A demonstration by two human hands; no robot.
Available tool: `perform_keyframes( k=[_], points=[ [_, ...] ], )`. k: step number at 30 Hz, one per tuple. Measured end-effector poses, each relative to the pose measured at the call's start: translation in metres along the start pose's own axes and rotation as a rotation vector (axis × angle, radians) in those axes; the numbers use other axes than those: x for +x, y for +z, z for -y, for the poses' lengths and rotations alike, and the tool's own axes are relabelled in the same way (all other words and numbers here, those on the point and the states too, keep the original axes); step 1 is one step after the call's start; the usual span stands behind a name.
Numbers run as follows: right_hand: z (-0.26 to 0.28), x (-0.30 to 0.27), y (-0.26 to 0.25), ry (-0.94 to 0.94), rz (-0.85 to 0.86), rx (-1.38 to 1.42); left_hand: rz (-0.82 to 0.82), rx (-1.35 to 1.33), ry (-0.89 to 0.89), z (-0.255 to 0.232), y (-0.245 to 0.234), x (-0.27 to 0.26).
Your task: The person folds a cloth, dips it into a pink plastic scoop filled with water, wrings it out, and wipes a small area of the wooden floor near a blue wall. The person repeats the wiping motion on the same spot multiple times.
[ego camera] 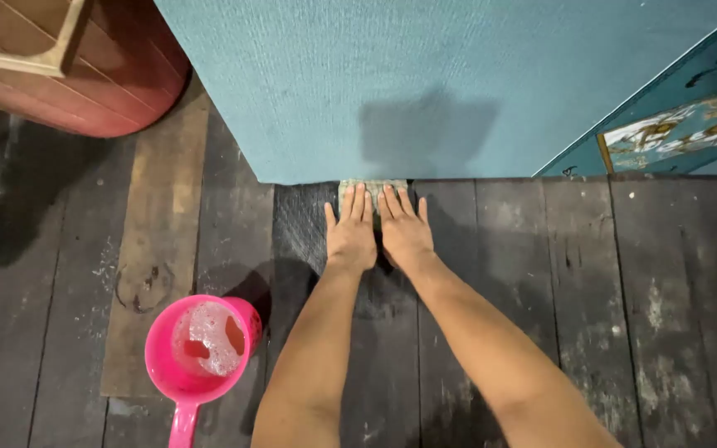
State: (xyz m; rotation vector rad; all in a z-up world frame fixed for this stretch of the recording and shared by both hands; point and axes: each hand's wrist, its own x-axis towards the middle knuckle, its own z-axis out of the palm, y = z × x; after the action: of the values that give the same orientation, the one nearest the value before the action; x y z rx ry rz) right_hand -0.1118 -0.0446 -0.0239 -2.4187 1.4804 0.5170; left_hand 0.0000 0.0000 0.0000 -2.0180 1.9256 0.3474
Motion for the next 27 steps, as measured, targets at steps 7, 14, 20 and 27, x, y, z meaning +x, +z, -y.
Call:
perform_keyframes(
  k=[7, 14, 20, 27],
  points=[
    [-0.003, -0.026, 0.017, -0.024, -0.044, 0.005, 0.078, 0.010, 0.030, -0.003, -0.006, -0.017],
    [0.000, -0.098, 0.036, -0.047, 0.003, 0.004, 0.176, 0.004, 0.074, -0.026, -0.025, -0.096],
    [0.014, -0.167, 0.047, -0.056, 0.004, -0.024, 0.226, 0.038, 0.092, -0.045, -0.021, -0.157],
    [0.016, -0.169, 0.103, -0.123, -0.237, -0.058, 0.274, 0.044, 0.101, -0.052, -0.032, -0.187]
  ],
)
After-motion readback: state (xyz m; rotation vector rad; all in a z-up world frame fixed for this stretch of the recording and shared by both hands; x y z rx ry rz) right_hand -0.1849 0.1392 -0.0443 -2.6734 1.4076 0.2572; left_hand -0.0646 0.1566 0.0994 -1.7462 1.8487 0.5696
